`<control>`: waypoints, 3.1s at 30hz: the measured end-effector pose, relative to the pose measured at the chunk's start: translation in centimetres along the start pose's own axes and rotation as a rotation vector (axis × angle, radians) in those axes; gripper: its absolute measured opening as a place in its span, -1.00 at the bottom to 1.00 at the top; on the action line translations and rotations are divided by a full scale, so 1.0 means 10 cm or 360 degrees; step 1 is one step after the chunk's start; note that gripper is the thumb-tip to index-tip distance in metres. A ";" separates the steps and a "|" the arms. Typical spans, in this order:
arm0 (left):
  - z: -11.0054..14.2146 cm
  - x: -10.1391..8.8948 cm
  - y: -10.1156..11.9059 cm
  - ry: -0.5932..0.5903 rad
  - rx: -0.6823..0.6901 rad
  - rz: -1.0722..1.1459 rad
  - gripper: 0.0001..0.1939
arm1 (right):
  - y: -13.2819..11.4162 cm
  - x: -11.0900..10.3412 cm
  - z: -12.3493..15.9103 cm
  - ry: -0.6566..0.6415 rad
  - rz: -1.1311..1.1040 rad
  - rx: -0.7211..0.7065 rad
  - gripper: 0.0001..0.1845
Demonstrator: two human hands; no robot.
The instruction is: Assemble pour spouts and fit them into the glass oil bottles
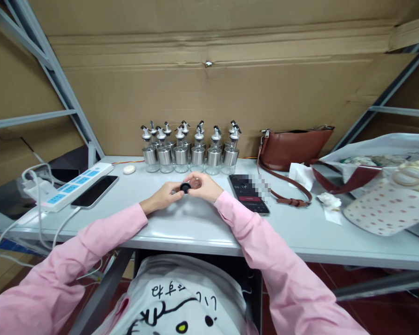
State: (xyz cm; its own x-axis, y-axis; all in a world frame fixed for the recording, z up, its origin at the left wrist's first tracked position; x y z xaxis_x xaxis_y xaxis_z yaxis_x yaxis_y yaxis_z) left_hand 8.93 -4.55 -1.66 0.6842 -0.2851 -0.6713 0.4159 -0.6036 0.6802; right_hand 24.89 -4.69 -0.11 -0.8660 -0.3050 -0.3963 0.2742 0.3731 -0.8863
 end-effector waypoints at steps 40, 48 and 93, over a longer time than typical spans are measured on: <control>0.01 -0.01 0.06 0.0069 0.0162 -0.0331 -0.85 | -0.03 0.04 0.01 0.0030 -0.0046 -0.0154 -0.76; 0.03 -0.09 0.06 0.0382 0.0304 -0.0289 -0.72 | -0.01 -0.07 -0.04 0.0363 -0.0022 -0.0283 -0.71; 0.02 -0.07 0.03 0.0482 0.0284 -0.0501 -0.66 | 0.12 -0.20 -0.10 0.0303 -0.0587 0.0181 -0.62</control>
State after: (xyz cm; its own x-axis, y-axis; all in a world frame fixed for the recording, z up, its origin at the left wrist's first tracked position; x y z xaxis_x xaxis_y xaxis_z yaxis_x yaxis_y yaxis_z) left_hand 8.49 -4.74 -1.06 0.6963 0.1466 -0.7027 0.5400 -0.7519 0.3782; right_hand 26.53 -2.73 -0.14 -0.9735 -0.2287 -0.0059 -0.0332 0.1669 -0.9854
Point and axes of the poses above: each hand's wrist, its own z-axis away from the middle knuckle, its own x-axis out of the palm, y = z × x, the point moved 2 cm from there along -z, towards the middle knuckle, and after that the axes turned 4 degrees about z, right-handed, at the moved point
